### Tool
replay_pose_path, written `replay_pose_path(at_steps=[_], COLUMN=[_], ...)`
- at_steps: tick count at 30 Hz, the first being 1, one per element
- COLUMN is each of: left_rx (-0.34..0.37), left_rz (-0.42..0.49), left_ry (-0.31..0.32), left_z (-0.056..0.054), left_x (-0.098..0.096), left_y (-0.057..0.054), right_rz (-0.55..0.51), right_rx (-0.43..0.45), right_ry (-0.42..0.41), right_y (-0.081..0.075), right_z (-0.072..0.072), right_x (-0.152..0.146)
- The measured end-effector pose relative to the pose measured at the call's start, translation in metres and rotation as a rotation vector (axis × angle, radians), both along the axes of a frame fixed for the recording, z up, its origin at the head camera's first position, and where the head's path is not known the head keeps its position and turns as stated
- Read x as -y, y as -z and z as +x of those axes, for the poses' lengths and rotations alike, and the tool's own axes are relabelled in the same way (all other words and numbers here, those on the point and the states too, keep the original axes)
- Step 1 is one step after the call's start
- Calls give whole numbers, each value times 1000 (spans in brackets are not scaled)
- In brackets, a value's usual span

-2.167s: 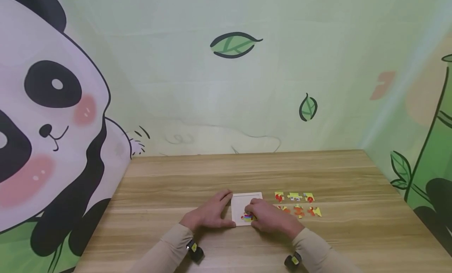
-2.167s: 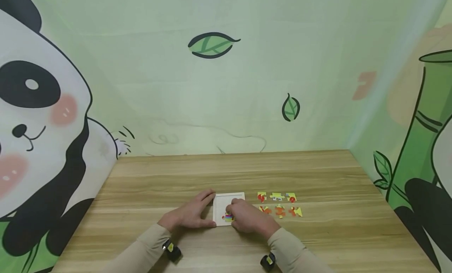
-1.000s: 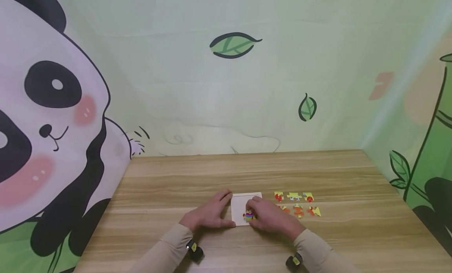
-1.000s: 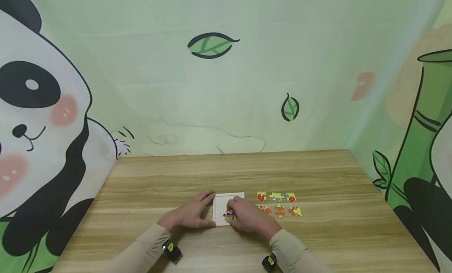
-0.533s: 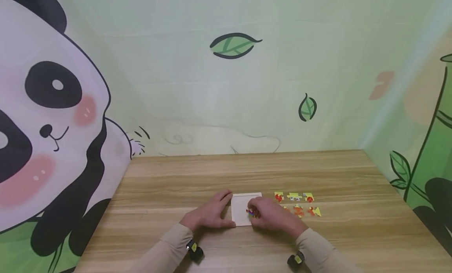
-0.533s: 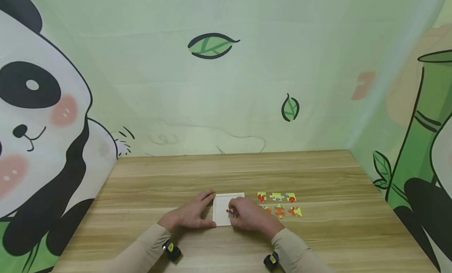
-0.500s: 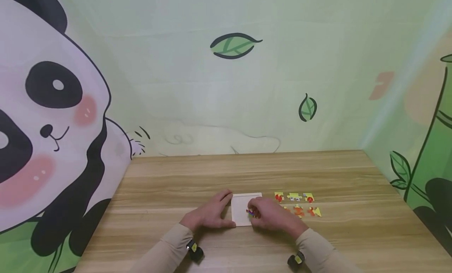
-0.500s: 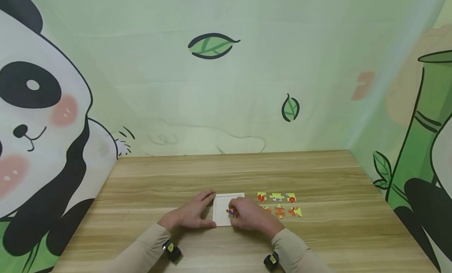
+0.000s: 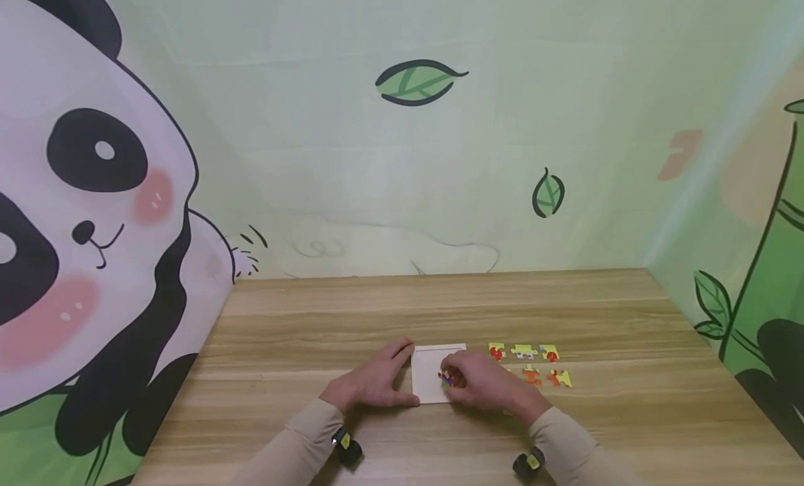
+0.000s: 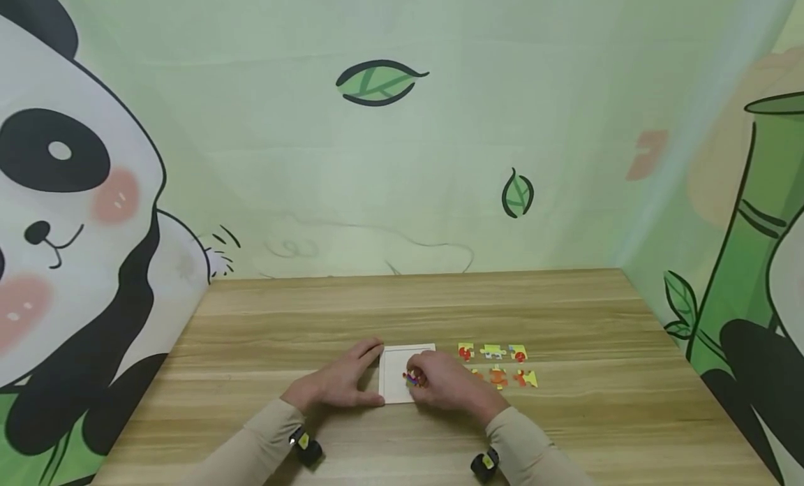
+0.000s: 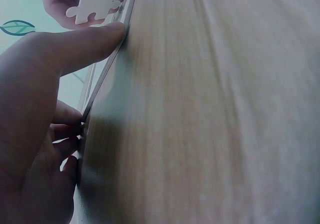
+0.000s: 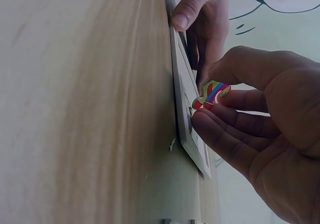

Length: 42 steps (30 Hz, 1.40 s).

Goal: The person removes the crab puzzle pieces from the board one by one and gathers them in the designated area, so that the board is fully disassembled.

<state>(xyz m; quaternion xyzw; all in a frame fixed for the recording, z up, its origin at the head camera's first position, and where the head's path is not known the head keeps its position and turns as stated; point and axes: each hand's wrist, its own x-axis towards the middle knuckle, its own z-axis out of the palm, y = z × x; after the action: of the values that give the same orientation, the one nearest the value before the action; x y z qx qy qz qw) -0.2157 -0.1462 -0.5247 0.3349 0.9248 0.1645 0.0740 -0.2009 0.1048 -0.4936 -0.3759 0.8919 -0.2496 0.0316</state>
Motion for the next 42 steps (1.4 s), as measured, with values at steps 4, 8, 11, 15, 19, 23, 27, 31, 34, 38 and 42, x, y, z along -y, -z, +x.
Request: replay_pose_path(at_steps=[4, 8, 11, 15, 19, 23, 27, 31, 34, 38, 42], left_rx=[-2, 6, 12, 3, 6, 9, 14, 25, 30, 28, 18], left_rz=[1, 2, 3, 5, 11, 12, 12, 10, 9, 12, 18], left_ry=[2, -1, -4, 1, 0, -3, -5, -9, -11, -9, -5], left_z=[0, 0, 0, 0, 1, 1, 1, 1, 1, 1, 1], left_x=[0, 0, 0, 0, 0, -1, 0, 0, 0, 0, 0], left_y=[0, 0, 0, 0, 0, 0, 0, 0, 0, 0, 0], right_rz=[-7, -25, -35, -50, -65, -70, -64, -66, -67, -81, -76], right_rx=[13, 60, 106, 120, 105, 99, 90, 98, 93, 80, 52], right_ry=[-1, 4, 13, 25, 30, 47, 59, 69, 78, 71, 65], right_y=[-1, -4, -7, -9, -11, -12, -13, -14, -14, -14, -14], right_z=[-1, -2, -2, -2, -2, -1, -1, -2, -2, -1, 0], right_x=[-1, -3, -4, -7, -11, -16, -23, -30, -35, -42, -49])
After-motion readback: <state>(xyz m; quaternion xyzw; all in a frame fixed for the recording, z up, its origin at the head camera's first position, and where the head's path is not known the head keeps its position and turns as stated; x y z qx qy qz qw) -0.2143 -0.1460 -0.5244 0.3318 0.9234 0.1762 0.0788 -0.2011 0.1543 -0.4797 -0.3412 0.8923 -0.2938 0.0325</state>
